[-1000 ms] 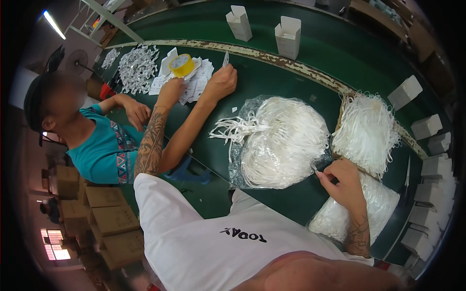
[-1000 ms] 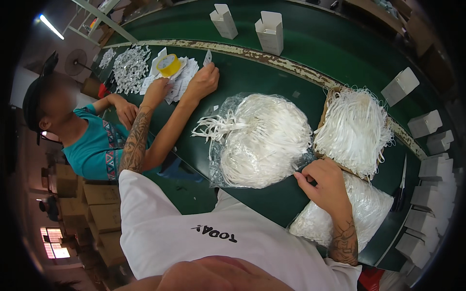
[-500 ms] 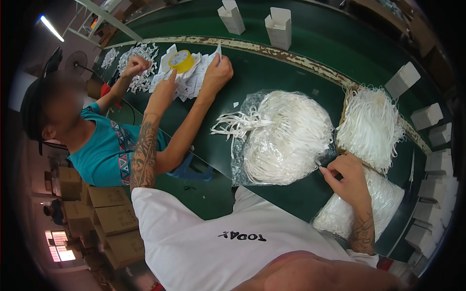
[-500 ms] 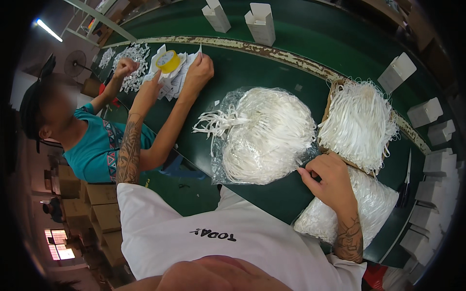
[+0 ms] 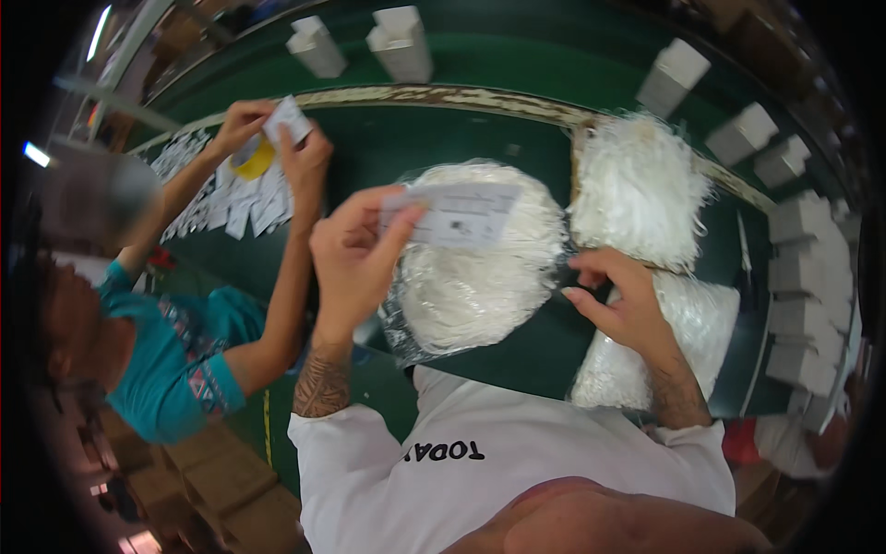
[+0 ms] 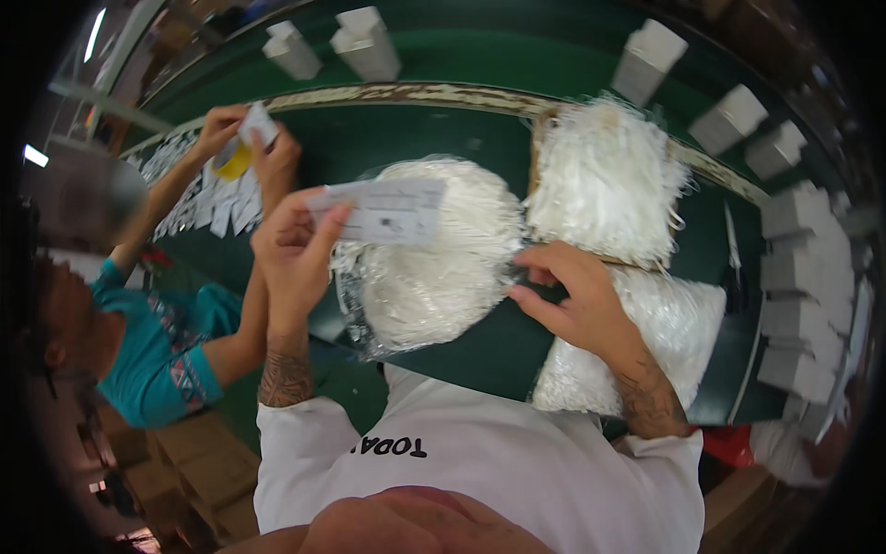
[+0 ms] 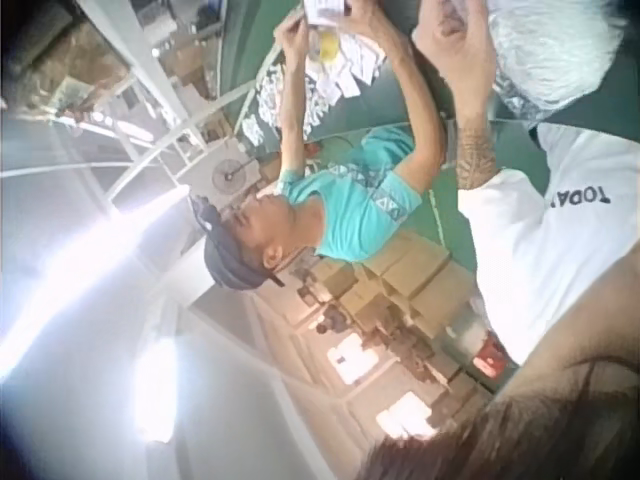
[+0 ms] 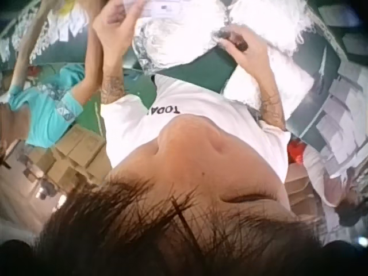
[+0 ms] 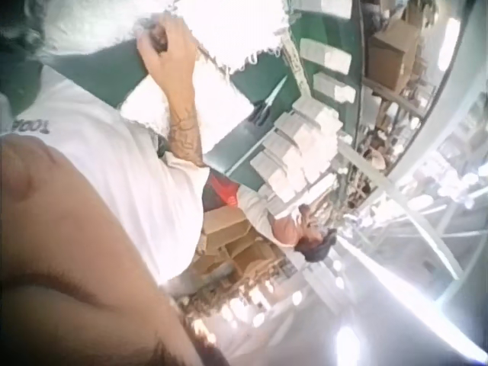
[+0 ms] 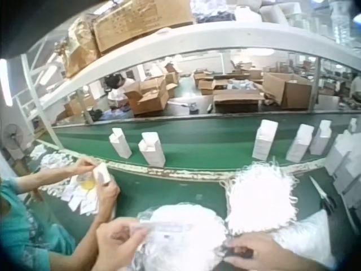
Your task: The person touches bundles of materials on an assembly line table, holds a stack of instruction leaflets, and inserts the leaflets into open cardboard boxes.
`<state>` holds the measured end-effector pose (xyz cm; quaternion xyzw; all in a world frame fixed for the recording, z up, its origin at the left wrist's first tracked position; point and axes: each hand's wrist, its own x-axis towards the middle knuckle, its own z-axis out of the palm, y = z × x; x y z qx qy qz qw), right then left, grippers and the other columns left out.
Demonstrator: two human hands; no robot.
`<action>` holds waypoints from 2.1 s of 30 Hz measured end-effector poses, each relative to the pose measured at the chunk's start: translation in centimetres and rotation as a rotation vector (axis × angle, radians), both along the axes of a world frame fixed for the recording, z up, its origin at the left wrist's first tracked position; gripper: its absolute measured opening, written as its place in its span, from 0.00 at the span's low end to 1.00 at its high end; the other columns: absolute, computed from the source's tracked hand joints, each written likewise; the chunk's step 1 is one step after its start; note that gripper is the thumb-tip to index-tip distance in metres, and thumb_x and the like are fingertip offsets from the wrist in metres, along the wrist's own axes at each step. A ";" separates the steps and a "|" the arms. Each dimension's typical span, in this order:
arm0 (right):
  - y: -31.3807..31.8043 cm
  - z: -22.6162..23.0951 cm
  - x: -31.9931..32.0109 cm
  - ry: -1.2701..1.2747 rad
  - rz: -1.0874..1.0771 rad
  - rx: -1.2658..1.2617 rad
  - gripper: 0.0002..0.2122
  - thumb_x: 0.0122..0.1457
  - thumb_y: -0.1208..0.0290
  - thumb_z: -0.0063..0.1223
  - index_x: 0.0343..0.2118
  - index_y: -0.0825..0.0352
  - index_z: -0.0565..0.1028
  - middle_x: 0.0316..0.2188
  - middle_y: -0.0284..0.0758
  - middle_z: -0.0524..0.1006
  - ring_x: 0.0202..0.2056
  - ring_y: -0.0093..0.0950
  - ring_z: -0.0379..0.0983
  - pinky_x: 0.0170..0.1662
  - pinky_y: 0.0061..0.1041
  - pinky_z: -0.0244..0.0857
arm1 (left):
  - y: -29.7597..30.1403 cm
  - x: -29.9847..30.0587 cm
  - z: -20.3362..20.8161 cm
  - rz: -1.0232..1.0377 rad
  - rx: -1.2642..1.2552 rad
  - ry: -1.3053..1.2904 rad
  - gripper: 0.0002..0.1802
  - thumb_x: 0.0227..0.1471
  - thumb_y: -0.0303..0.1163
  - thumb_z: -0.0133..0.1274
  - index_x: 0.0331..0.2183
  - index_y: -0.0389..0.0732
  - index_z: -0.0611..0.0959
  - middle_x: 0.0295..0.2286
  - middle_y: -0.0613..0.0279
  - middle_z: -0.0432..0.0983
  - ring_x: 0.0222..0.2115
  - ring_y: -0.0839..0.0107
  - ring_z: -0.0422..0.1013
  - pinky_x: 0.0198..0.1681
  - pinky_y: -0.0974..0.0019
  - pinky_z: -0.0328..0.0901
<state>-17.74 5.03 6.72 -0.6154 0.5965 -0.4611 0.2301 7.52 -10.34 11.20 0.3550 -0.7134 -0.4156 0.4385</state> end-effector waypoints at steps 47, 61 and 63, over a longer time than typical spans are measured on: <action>-6.1 1.6 -2.6 -0.193 0.078 -0.068 0.14 0.55 0.87 0.45 0.39 0.69 0.80 0.37 0.37 0.77 0.40 0.26 0.75 0.44 0.21 0.68 | 0.1 -7.0 -5.9 -0.781 1.205 0.836 0.34 0.61 0.26 0.44 0.65 0.44 0.54 0.59 0.48 0.59 0.57 0.52 0.64 0.56 0.48 0.68; -6.3 1.8 -0.9 -0.449 0.008 0.101 0.09 0.53 0.77 0.63 0.37 0.70 0.77 0.31 0.34 0.79 0.32 0.18 0.74 0.36 0.19 0.67 | 2.0 -8.1 -6.7 -0.397 0.654 0.565 0.28 0.61 0.25 0.47 0.60 0.36 0.61 0.52 0.47 0.68 0.49 0.55 0.72 0.44 0.54 0.76; -6.1 1.8 -0.9 -0.497 -0.044 0.255 0.10 0.56 0.74 0.63 0.38 0.73 0.77 0.29 0.33 0.80 0.28 0.16 0.74 0.32 0.16 0.68 | 2.0 -8.0 -7.0 -0.450 0.558 0.499 0.28 0.62 0.29 0.48 0.60 0.35 0.61 0.53 0.48 0.67 0.50 0.55 0.71 0.45 0.54 0.76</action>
